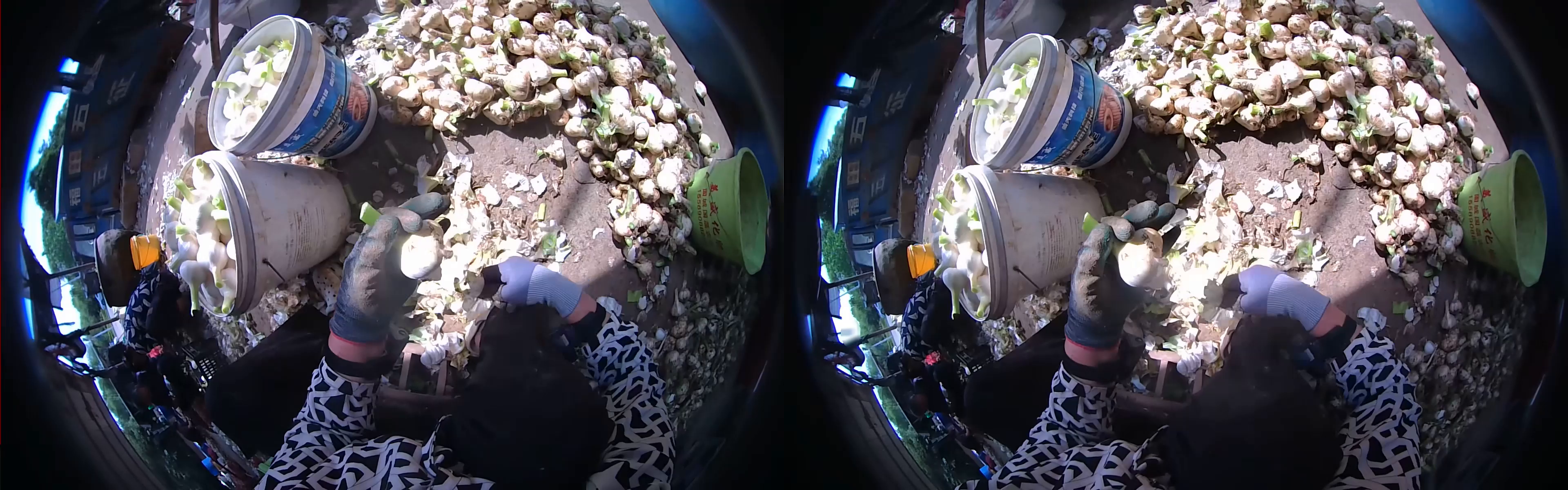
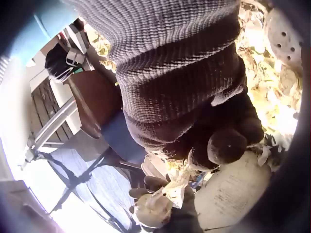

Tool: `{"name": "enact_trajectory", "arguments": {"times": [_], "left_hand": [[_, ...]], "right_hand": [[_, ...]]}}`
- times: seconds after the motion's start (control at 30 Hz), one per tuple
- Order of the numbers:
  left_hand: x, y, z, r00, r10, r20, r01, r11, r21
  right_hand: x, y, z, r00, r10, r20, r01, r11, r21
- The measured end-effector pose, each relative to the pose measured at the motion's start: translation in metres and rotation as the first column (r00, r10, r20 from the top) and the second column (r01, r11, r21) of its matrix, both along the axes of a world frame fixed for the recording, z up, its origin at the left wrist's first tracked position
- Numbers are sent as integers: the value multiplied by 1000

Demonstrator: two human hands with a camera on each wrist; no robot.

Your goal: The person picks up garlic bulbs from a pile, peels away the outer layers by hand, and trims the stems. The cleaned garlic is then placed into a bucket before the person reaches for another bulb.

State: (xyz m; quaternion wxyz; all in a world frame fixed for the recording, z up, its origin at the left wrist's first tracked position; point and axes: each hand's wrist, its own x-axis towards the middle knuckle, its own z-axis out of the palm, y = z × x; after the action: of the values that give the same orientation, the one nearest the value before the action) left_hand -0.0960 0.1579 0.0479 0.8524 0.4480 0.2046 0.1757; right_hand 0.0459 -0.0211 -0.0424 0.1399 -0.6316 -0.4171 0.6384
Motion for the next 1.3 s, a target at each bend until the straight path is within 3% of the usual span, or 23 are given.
{"name": "enact_trajectory", "arguments": {"times": [0.03,0.1,0.17,0.23,0.3,0.43,0.5,0.63,0.7,0.77,0.83,0.87,0.9,0.93,1.03,1.07,1.1,1.13,1.17,1.2,1.23,1.27,1.3], "left_hand": [[-1,2,-2,1000,-17,-7,18,996,93],[-1,4,-3,999,-31,-19,34,983,182],[1,7,-1,988,-47,-146,117,846,519],[7,6,5,984,-25,-177,120,828,548],[14,4,19,923,31,-384,205,805,557],[17,-8,5,986,23,-166,26,958,286],[21,-3,-6,999,3,-53,14,948,317],[24,-10,13,984,90,-157,-30,937,348],[12,-16,3,970,128,-208,83,628,774],[4,-15,-4,953,201,-225,213,80,974],[-1,-14,-10,971,161,-176,118,318,941],[-3,-18,-10,961,163,-223,67,648,759],[0,-21,-1,951,150,-269,-7,884,468],[1,-18,9,979,60,-197,-36,992,121],[0,-1,15,946,-99,-309,40,981,-192],[4,-10,18,997,-50,-51,26,916,-401],[1,-13,8,997,-49,-58,22,915,-403],[-4,-13,-9,980,39,-197,28,945,325],[-8,-13,-22,952,195,-238,121,474,872],[-5,8,-26,946,90,-310,316,-67,946],[5,13,-23,947,89,-309,316,-67,946],[14,16,-15,874,112,-473,294,654,697],[19,16,-11,801,2,-598,45,997,63]], "right_hand": [[-7,11,23,891,346,295,-299,934,-195],[-13,-3,8,873,132,469,-266,936,230],[2,5,15,941,-286,180,147,826,544],[6,21,55,805,-564,-184,551,595,585],[18,35,63,870,-490,-52,352,544,761],[12,70,88,804,-583,120,138,378,915],[11,73,89,852,-489,188,159,583,797],[14,70,83,869,-495,-11,332,566,754],[10,66,74,692,-675,-255,702,547,455],[7,61,69,680,-663,-311,712,497,496],[5,60,67,723,-607,-329,652,443,616],[8,58,70,678,-613,-407,735,564,375],[8,57,70,678,-613,-406,735,566,373],[8,57,70,686,-591,-424,727,538,427],[14,57,75,723,-535,-438,691,539,482],[17,56,83,673,-531,-515,723,618,308],[19,55,88,611,-537,-582,719,684,124],[19,56,81,651,-436,-621,659,731,178],[14,58,74,641,-401,-655,638,752,164],[14,64,64,805,-266,-530,583,518,625],[16,69,53,922,-217,-320,356,154,922],[20,66,35,921,-213,-328,383,324,865],[24,65,32,918,-209,-336,396,484,780]]}}
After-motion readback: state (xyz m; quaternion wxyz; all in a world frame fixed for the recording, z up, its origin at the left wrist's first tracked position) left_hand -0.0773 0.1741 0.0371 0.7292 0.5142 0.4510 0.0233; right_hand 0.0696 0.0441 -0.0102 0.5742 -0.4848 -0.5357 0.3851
